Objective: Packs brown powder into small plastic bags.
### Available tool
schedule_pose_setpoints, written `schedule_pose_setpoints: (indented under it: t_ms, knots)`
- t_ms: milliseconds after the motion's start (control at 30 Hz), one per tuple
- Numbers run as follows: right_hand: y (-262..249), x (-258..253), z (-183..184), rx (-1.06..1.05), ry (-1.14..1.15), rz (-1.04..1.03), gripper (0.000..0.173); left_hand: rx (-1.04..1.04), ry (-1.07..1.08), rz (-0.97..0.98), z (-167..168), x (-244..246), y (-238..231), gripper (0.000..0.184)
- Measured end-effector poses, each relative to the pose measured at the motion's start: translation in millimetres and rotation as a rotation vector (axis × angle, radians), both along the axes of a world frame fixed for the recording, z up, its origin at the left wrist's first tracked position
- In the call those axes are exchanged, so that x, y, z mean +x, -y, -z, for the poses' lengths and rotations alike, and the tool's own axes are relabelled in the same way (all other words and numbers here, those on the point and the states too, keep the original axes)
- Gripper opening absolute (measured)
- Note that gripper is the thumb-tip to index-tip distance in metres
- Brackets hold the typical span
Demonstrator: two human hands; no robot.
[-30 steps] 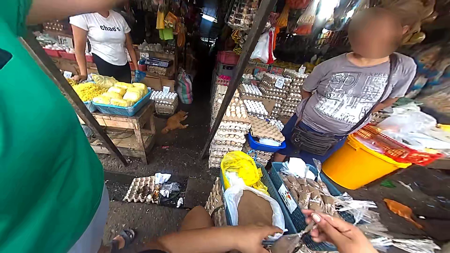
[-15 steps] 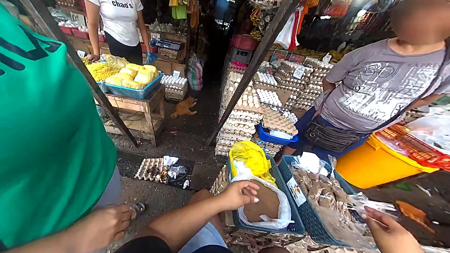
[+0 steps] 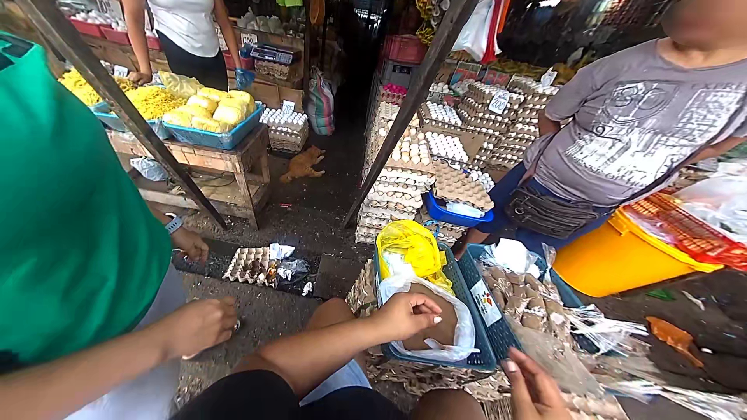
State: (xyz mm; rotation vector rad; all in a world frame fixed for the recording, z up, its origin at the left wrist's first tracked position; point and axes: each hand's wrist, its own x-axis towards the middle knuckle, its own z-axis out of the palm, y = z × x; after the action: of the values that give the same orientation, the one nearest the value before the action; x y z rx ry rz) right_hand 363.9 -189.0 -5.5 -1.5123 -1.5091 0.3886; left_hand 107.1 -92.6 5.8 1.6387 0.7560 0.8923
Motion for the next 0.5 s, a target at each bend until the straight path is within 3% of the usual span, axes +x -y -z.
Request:
schedule_pose_setpoints:
  t_ms: [133,200,333,367,433,500]
  knots:
    - [22,-53,50,-0.165,-0.127,-0.595,0.040,0.017,-0.072,-0.040,-6,-15,7,0.033]
    - [26,-70,68,-0.301,-0.185,-0.792,0.042,0.022,-0.085,-0.078,-8,-23,7,0.040]
    - [26,-76,130,-0.562,-0.213,-0.779,0.038,-0.038,0.024,-0.164,-11,-29,9,0.046]
    - [27,-78,130,-0.664,-0.156,-0.725,0.038,-0.061,0.062,-0.176,-10,-30,10,0.045]
    - [20,-94,79,-1.028,-0.020,-0.607,0.037,-0.083,0.088,-0.176,-8,-31,12,0.043]
    - [18,-97,68,-1.072,0.043,-0.585,0.038,-0.102,0.067,-0.161,-7,-31,13,0.041]
